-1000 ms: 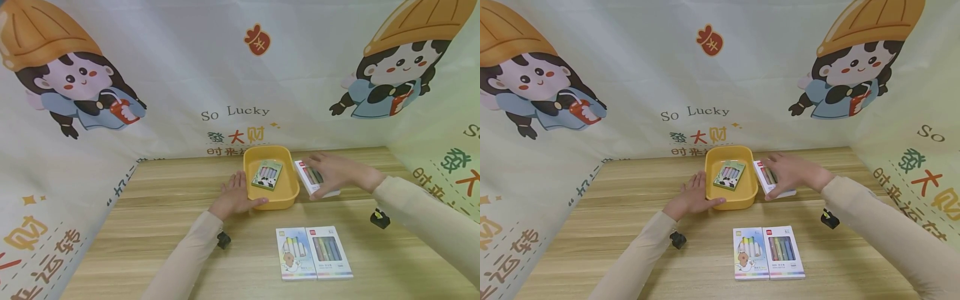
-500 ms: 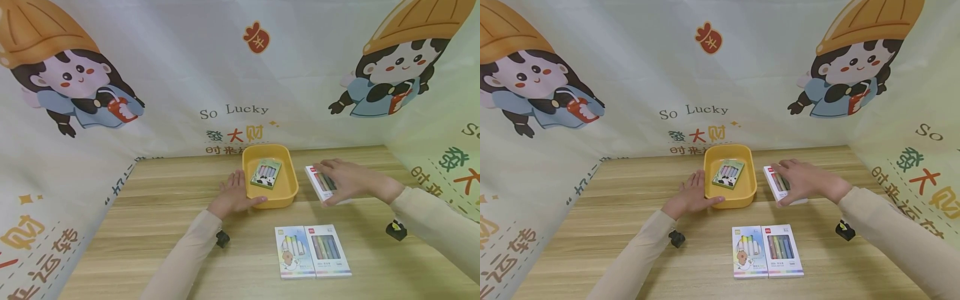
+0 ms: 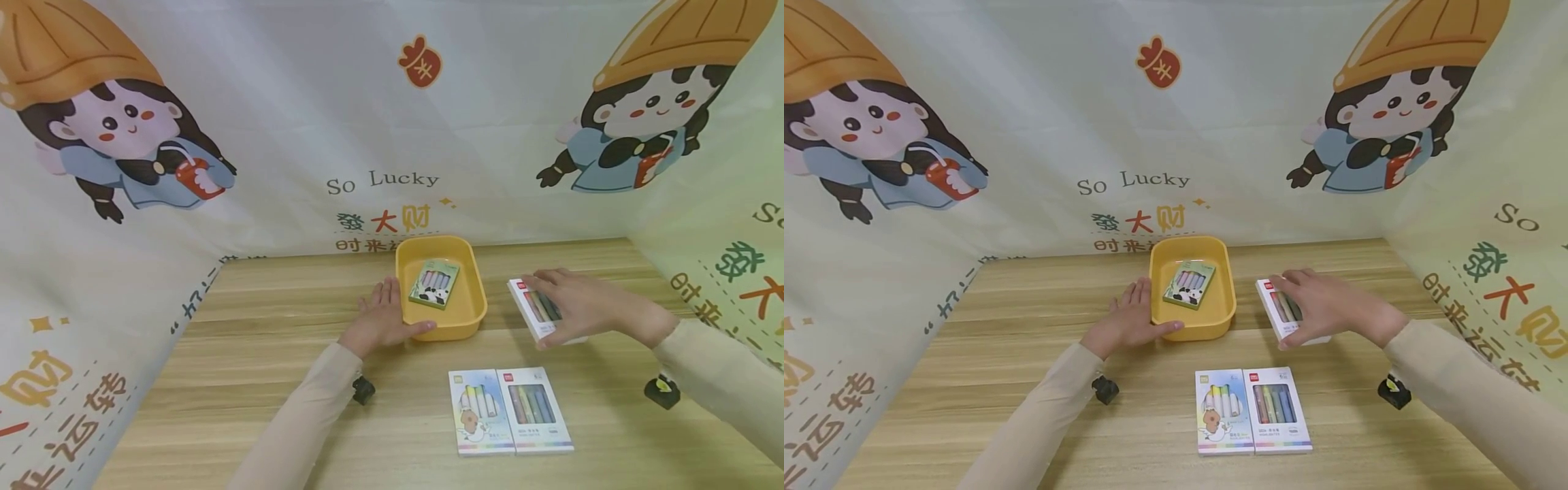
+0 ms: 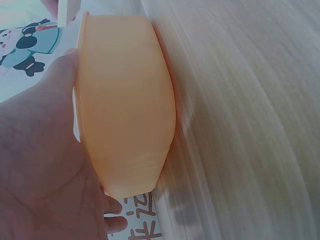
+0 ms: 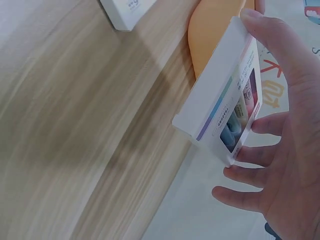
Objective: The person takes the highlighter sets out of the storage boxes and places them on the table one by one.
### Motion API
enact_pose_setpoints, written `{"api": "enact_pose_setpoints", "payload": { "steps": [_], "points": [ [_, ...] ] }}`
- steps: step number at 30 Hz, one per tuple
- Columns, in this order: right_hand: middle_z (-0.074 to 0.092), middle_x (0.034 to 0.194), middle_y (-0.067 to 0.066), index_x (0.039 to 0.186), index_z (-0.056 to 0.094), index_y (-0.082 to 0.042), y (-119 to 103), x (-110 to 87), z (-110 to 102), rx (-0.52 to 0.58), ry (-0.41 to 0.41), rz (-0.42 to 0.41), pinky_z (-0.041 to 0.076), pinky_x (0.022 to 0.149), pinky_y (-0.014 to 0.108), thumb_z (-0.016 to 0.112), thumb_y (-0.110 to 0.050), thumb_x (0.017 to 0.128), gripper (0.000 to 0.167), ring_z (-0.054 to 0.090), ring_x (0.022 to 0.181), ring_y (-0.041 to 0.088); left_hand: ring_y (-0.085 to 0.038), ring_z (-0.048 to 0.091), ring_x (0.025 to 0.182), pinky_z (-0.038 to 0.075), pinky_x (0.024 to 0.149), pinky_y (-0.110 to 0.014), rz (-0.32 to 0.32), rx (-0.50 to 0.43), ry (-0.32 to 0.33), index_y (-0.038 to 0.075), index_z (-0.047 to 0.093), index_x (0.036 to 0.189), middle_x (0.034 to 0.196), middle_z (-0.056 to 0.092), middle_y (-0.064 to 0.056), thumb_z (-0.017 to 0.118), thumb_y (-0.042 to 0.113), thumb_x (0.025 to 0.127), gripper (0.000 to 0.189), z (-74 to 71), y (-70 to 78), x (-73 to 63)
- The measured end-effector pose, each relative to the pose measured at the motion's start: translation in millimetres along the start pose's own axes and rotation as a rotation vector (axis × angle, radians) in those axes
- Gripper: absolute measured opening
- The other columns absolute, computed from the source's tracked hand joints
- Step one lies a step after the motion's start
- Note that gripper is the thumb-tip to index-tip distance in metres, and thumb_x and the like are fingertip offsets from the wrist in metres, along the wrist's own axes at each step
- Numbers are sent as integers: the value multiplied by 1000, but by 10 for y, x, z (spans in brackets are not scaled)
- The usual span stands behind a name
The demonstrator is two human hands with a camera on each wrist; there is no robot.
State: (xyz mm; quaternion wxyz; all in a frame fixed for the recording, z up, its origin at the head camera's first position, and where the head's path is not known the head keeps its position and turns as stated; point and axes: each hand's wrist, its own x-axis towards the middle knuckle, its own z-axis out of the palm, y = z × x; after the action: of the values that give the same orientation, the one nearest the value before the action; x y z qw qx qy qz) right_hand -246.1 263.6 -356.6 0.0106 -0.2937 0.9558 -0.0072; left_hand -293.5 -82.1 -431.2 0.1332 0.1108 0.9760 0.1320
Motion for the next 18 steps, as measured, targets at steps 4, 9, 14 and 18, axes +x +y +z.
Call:
{"api": "enact_pose_setpoints", "payload": {
  "steps": [4, 9, 14, 18],
  "points": [
    [51, 143, 28, 149, 40, -5, 5, -90, 20, -10, 9, -2, 47, 99, 65, 71, -77, 65, 115, 52, 128, 50, -38, -4, 156, 6, 123, -64, 11, 1, 8, 3, -10, 158, 167, -8, -18, 47, 83, 82, 124, -27, 18, -42],
    [52, 142, 28, 147, 41, -5, 6, -201, 51, -15, 26, -3, 48, 97, 64, 73, -76, 64, 114, 53, 126, 51, -38, -4, 156, 7, 123, -64, 20, -9, 14, 2, -8, 158, 167, -8, -18, 47, 82, 82, 123, -59, 35, -97],
    [52, 141, 30, 147, 42, -5, -2, -278, 93, -12, 25, 8, 50, 93, 65, 75, -74, 62, 115, 53, 125, 53, -38, -4, 156, 7, 122, -64, 20, -12, 19, 2, -7, 158, 167, -8, -18, 47, 84, 81, 124, -66, 36, -113],
    [50, 143, 30, 148, 40, -7, -23, -326, 126, -15, 19, 29, 47, 95, 69, 77, -73, 61, 115, 50, 127, 56, -37, -4, 156, 6, 122, -64, 20, -13, 14, 2, -6, 158, 167, -8, -17, 46, 84, 81, 124, -58, 35, -111]
  ]
}}
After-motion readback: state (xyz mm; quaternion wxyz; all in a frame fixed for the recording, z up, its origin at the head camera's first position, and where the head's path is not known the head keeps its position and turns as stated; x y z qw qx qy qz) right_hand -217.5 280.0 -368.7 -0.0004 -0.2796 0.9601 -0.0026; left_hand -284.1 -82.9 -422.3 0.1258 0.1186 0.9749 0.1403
